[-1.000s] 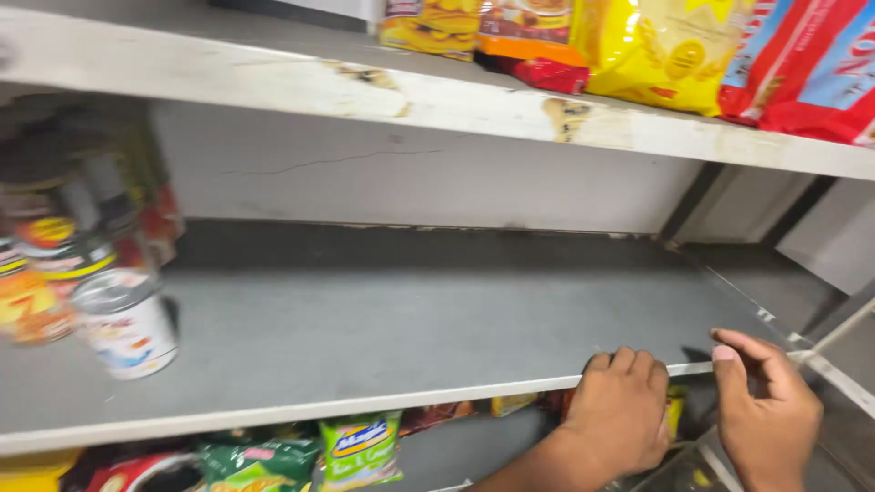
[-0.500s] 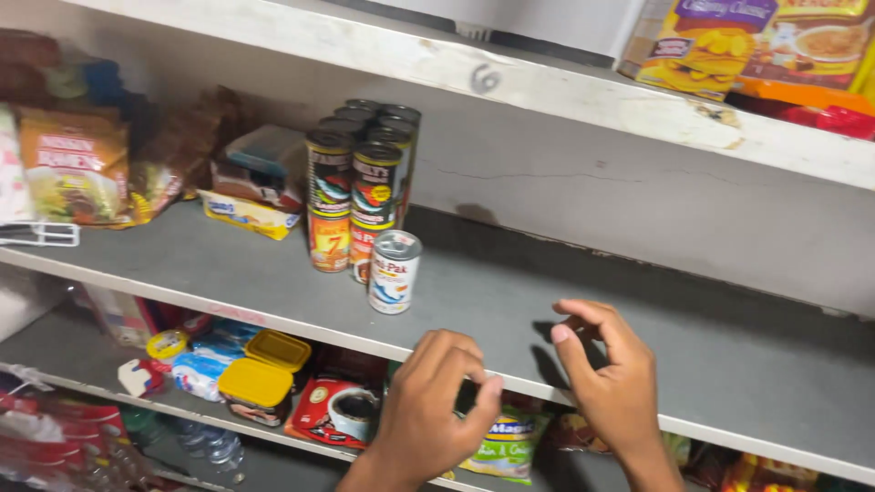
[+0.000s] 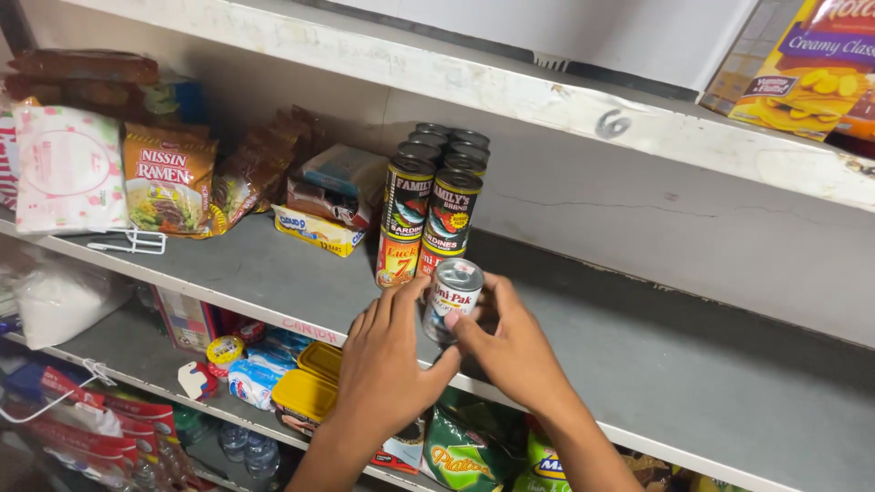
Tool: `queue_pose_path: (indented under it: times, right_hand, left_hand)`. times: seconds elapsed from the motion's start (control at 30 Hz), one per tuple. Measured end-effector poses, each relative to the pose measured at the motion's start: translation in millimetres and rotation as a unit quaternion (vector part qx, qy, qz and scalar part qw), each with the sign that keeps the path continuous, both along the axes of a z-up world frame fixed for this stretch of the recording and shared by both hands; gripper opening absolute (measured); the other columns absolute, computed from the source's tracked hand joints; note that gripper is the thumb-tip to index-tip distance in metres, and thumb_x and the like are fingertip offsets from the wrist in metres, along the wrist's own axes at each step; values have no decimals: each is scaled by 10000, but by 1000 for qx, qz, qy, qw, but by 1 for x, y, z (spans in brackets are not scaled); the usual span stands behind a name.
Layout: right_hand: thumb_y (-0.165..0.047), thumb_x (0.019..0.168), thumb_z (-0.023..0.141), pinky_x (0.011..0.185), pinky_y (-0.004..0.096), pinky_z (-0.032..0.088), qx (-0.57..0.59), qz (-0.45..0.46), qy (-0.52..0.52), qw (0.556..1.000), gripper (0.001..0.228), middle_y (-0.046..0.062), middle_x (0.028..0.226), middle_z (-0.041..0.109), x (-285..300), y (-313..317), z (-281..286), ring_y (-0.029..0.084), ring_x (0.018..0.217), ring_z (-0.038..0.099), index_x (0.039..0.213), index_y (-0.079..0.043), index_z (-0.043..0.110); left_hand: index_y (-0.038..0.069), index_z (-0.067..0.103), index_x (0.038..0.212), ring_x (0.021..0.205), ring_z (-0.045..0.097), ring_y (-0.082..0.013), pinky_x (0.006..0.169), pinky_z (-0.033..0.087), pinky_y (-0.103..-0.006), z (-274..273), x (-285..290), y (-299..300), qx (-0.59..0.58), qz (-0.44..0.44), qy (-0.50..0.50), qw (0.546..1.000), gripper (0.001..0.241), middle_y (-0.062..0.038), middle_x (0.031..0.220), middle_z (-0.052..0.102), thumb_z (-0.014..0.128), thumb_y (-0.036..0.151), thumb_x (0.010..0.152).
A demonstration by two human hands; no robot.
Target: Organizes various canned food products by stacking them and arranging them neatly on store shelves.
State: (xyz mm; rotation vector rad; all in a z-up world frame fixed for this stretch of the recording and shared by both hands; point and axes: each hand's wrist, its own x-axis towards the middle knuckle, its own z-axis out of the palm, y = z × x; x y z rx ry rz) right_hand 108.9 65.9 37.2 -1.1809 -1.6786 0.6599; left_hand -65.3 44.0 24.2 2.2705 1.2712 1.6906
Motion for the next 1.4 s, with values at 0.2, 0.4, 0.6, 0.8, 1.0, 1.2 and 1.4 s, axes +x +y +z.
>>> queue_pose_path:
  times: [0.2, 0.4, 0.6, 0.8, 1.0, 1.2, 1.4]
  right_hand:
    - [-113, 932, 632, 958, 303, 545, -112, 146, 161, 970, 473, 113, 1269, 706, 7, 3, 1, 156, 1096, 677, 1371, 32, 532]
    - [-191, 845, 755, 864, 317, 553, 34, -58, -5, 998, 613, 106, 1294, 648, -3, 31, 16, 149, 1012, 669, 1357, 14, 489]
    - [-257, 820, 824, 845, 322, 577, 60, -55, -24, 996, 576, 136, 1131, 717, -22, 64, 19, 176, 966, 658, 1252, 18, 561]
    - [-250, 831, 802, 814, 302, 581, 71, -55, -26, 996, 447, 83, 1015, 763, -20, 61, 21, 127, 898, 727, 1142, 12, 615]
    - [-220, 825, 799, 791, 312, 571, 50, -26, -14, 998, 397, 92, 987, 771, 10, 45, 24, 137, 859, 698, 1115, 9, 656]
    - [-206, 795, 805, 829, 307, 567, 6, -88, -65, 994, 423, 84, 995, 780, 69, 1, 36, 135, 887, 718, 1140, 0, 672]
    - [-171, 767, 802, 847, 332, 576, -38, -148, -73, 986, 434, 87, 1014, 783, 120, -39, 42, 158, 908, 728, 1157, -31, 671]
  left_hand:
    - [38, 467, 1359, 1122, 602, -413, 954, 454, -509, -3, -4, 15, -115, 32, -79, 990, 744, -227, 1190, 646, 811, 257, 736]
    - [75, 480, 1338, 1101, 616, -407, 943, 458, -521, 8, -26, 36, -154, 134, -17, 979, 788, -206, 1147, 668, 860, 353, 707]
    - [33, 466, 1317, 1063, 620, -433, 878, 471, -545, 2, -28, 45, -130, 139, 10, 982, 852, -226, 1110, 673, 886, 376, 659]
    - [54, 499, 1249, 981, 651, -425, 818, 509, -543, 3, -29, 42, -157, 140, 9, 978, 757, -219, 1011, 687, 880, 383, 683]
    - [82, 577, 1096, 916, 695, -391, 762, 528, -529, 8, -17, 29, -159, 77, -16, 984, 591, -165, 955, 729, 878, 383, 685]
    - [93, 569, 1138, 947, 706, -380, 795, 531, -518, 18, 9, 11, -223, 28, -4, 974, 619, -155, 998, 736, 874, 375, 679]
    - [87, 554, 1182, 976, 682, -412, 817, 527, -538, 30, 54, 0, -254, -56, 58, 964, 640, -166, 1053, 722, 866, 385, 709]
